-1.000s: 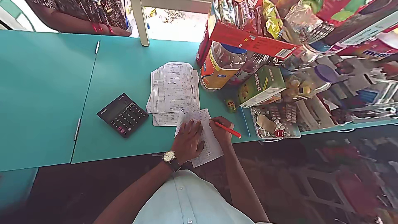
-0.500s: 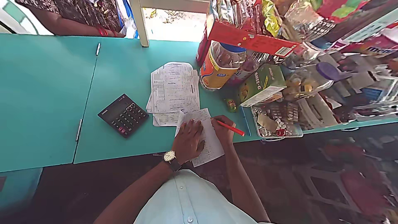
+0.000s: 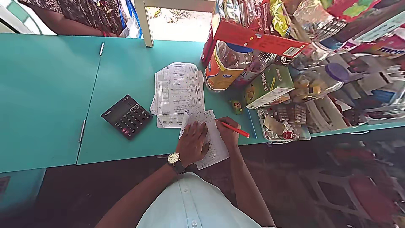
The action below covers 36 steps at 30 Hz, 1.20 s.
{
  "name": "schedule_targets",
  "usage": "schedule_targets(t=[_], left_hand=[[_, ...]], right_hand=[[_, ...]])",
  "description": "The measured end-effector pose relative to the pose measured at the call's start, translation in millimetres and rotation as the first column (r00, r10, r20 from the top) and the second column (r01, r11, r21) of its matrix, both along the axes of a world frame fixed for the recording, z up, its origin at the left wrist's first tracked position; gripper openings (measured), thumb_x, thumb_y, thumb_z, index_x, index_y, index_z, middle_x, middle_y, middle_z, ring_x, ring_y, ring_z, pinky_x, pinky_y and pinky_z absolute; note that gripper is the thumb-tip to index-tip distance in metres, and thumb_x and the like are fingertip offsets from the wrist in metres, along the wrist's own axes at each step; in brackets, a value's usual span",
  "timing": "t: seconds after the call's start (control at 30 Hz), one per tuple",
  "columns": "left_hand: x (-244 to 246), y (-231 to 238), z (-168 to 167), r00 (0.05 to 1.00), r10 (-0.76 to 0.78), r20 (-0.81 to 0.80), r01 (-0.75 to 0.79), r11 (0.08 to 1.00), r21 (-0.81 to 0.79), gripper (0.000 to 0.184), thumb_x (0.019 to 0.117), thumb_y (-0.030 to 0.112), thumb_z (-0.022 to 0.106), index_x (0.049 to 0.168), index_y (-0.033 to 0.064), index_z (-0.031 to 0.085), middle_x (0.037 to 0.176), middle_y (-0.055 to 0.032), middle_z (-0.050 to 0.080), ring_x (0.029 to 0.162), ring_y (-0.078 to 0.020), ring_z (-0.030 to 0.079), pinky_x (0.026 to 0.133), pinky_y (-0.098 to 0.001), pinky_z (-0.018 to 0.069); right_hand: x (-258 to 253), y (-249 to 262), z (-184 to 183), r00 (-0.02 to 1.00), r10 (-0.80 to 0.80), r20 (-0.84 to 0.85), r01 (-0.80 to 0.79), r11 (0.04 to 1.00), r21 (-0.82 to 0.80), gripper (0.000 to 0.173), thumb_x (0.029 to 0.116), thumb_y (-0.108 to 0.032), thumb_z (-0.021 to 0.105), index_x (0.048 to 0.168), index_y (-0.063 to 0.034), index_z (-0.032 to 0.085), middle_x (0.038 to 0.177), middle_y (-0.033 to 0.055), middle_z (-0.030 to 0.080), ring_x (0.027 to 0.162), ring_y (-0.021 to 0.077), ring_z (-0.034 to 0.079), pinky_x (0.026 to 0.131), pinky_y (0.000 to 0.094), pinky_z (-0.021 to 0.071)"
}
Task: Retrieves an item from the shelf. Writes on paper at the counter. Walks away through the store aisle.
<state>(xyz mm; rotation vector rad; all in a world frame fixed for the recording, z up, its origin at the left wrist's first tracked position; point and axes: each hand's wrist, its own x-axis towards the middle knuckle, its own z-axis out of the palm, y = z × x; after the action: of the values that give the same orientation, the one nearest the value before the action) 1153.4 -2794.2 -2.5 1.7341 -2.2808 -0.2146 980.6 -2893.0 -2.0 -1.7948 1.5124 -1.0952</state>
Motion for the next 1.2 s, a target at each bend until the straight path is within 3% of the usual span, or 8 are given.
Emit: schedule_targets(t=[0.27,0.43,0.83,1.0,1.1,1.2], left_hand=[[0,0,1,1.0,0.003,-0.031,-0.003,1.0,0.017,0.065,0.1012,0.055,0.039,0.151,0.0145,0.049,0.162,-0.0053,0.04,0.151,-0.0339,0.033,0.121,-0.0606,0.0237],[1,-1,2,1.0,-0.004,-0.024,0.004,1.0,0.007,0.065,0.1012,0.055,0.039,0.151,0.0141,0.05,0.162,-0.0057,0.04,0.151,-0.0339,0.034,0.121,-0.0604,0.0237],[1,0,2,1.0,0.004,-0.014,-0.004,1.0,0.007,0.065,0.1014,0.054,0.038,0.151,0.0148,0.049,0.162,-0.0051,0.041,0.151,-0.0335,0.034,0.12,-0.0602,0.0248],[0,-1,1,1.0,0.005,-0.016,-0.005,1.0,0.013,0.065,0.101,0.055,0.039,0.152,0.015,0.049,0.162,-0.0052,0.04,0.151,-0.0338,0.034,0.12,-0.0609,0.025],[0,0,0,1.0,0.006,-0.012,-0.006,1.0,0.001,0.065,0.1009,0.055,0.038,0.151,0.0156,0.049,0.162,-0.0041,0.041,0.15,-0.0334,0.034,0.12,-0.0599,0.0253],[1,-1,1,0.999,0.007,-0.043,-0.007,1.0,0.001,0.066,0.1005,0.054,0.04,0.152,0.0138,0.049,0.162,-0.0055,0.041,0.151,-0.0334,0.034,0.12,-0.0598,0.0243]], right_hand=[[0,1,1,0.999,-0.035,-0.002,0.035,0.999,-0.035,0.008,0.0849,-0.013,0.07,0.084,-0.0075,0.076,0.073,-0.0007,0.071,0.063,0.0019,0.064,0.06,0.0223,0.0533],[-3,-7,4,0.989,-0.001,0.145,0.0,1.0,0.006,0.006,0.0884,-0.009,0.071,0.09,-0.0043,0.075,0.075,0.0013,0.072,0.061,0.005,0.066,0.058,0.0242,0.0571],[5,-14,0,0.999,0.039,-0.03,-0.04,0.999,-0.016,0.008,0.0857,-0.016,0.073,0.086,-0.0084,0.077,0.073,0.0,0.072,0.061,0.0036,0.065,0.06,0.0244,0.0551],[9,-12,3,0.995,-0.049,-0.084,0.045,0.998,-0.053,0.008,0.0852,-0.014,0.072,0.087,-0.0078,0.077,0.076,0.0024,0.072,0.067,0.008,0.066,0.065,0.0296,0.0545],[1,-9,3,0.99,-0.037,0.135,0.045,0.997,-0.057,0.007,0.0872,-0.01,0.071,0.088,-0.0038,0.075,0.073,0.0021,0.071,0.061,0.0067,0.065,0.059,0.0266,0.056],[-4,8,10,0.953,0.085,0.291,-0.08,0.996,-0.031,0.005,0.0871,-0.005,0.069,0.088,-0.0009,0.072,0.073,0.0006,0.07,0.059,0.0053,0.064,0.055,0.0232,0.0553]])
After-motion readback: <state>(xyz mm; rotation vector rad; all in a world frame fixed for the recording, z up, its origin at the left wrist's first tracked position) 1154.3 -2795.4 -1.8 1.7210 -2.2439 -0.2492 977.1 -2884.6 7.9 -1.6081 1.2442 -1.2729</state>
